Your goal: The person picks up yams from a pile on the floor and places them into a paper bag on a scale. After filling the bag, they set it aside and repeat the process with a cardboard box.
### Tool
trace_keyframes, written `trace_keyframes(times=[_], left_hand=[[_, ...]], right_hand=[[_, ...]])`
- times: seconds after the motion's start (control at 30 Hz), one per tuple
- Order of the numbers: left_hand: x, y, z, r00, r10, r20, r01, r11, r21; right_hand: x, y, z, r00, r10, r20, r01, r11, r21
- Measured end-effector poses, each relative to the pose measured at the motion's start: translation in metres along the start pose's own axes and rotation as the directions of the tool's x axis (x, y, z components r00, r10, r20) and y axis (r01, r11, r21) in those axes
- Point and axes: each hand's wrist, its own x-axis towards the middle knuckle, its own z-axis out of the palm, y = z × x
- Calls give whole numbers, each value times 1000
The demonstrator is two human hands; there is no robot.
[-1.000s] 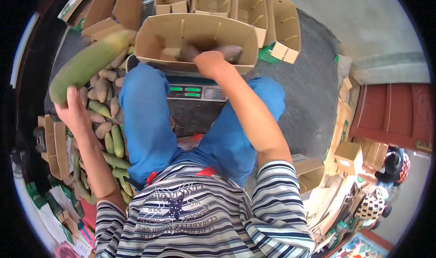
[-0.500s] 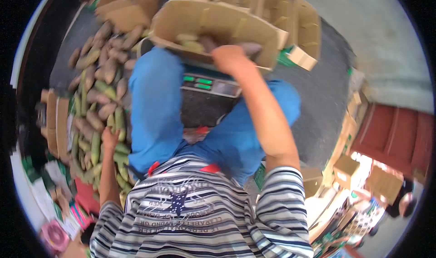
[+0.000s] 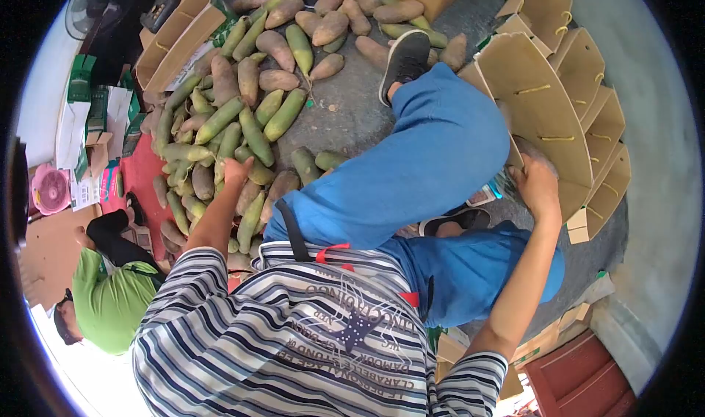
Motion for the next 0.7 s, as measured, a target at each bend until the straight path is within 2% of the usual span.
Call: trace_keyframes(times=[0.1, 0.13, 0.2, 0.23, 0.27, 0.3, 0.33, 0.4, 0.43, 0.57, 0.63, 0.7], left_hand=[[16, -7, 18, 960, -104, 258, 139, 983, -124], [12, -7, 24, 987, -90, 133, 96, 995, -40], [7, -2, 30, 990, -137, 33, 137, 991, 3], [33, -24, 49, 998, -49, 48, 50, 998, -24], [32, -29, 51, 998, 51, 35, -46, 990, -131], [-4, -2, 26, 998, 55, -26, -58, 985, -164], [-4, -4, 26, 986, 158, -49, -165, 953, -255], [-15, 12, 19, 958, 244, -149, -273, 933, -233], [-19, 21, 12, 929, 339, -151, -370, 865, -339], [-53, 114, -32, 764, 597, -243, -634, 626, -455], [-96, 183, -66, 659, 662, -356, -725, 432, -537], [-125, 241, -97, 569, 722, -394, -778, 318, -541]], right_hand=[[1, -1, -1, 999, 26, 24, -26, 1000, -17], [0, -1, 0, 998, 32, 46, -31, 999, -34], [2, 1, 1, 994, 72, 82, -66, 995, -78], [2, 9, 7, 995, 54, 79, -46, 994, -95], [-1, 4, 4, 997, 45, 59, -41, 997, -62], [0, 3, 3, 995, 67, 77, -61, 995, -78], [0, 7, 5, 993, 82, 81, -77, 995, -71], [1, 4, 1, 987, 113, 117, -106, 992, -63], [0, 4, 1, 993, 83, 83, -81, 996, -24], [4, 11, 9, 994, 58, 91, -54, 998, -41], [6, 14, 15, 993, 68, 95, -62, 996, -64], [4, 14, 16, 993, 70, 90, -64, 996, -67]])
